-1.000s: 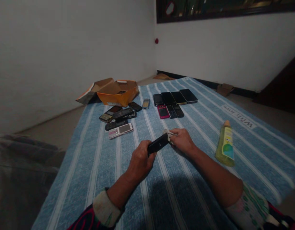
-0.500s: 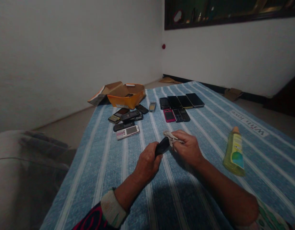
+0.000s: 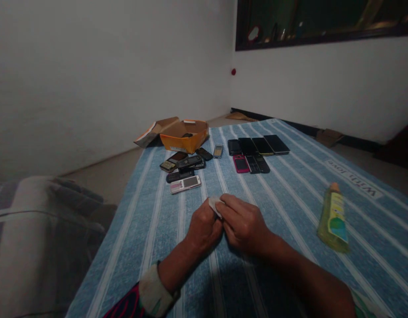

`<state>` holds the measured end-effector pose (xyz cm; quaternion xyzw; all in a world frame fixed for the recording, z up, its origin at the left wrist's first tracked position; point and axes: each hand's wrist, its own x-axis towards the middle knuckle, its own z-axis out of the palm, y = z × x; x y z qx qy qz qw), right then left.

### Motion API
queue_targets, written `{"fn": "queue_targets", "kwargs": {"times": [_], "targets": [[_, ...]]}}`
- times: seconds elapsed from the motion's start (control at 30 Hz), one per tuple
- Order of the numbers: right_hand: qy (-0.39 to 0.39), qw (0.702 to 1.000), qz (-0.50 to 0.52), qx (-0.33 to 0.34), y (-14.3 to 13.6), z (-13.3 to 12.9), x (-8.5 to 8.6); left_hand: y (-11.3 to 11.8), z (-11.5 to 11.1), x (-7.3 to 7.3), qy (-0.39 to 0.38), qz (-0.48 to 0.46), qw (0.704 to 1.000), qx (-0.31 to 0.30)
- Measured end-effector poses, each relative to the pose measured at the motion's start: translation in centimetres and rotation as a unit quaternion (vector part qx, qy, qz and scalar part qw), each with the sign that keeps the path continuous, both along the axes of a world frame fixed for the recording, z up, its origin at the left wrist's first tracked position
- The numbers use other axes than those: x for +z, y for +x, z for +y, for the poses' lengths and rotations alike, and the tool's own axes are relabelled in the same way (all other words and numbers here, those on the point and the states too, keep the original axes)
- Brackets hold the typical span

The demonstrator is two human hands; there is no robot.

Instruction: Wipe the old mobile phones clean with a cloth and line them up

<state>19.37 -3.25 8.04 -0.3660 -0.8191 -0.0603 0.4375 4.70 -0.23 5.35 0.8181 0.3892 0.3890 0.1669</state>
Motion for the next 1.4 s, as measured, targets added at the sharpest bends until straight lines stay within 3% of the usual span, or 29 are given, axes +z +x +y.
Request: {"fn": "queue_targets", "kwargs": {"times": [0.2,0.43,0.73,0.93,1.13,1.4], "targets": [[0.016,0.999,-0.027,0.002,-0.2,0.0,-0.4,-0.4,-0.1,0.7,-0.009,-0.014,1.0,-0.011],[-0.038,0.998,-0.006,-0.047,1.2,0.9,-0.2,0.4,-0.4,1.5,-0.009,0.016,1.0,0.024],[0.025,0.999,-0.031,-0.023,-0.4,-0.2,-0.8,0.1,-0.4,0.7,-0.025,-0.006,0.999,0.026],[-0.02,0.997,0.011,-0.072,0.6,0.7,-0.7,0.4,-0.3,1.2,-0.01,0.018,0.999,0.041],[0.032,0.999,0.003,-0.021,-0.4,-0.1,-1.0,0.2,-0.4,0.8,-0.015,0.004,0.999,0.028],[-0.026,0.997,0.048,-0.052,0.8,0.7,-0.8,0.4,-0.4,1.2,-0.008,0.02,0.999,0.03]]}}
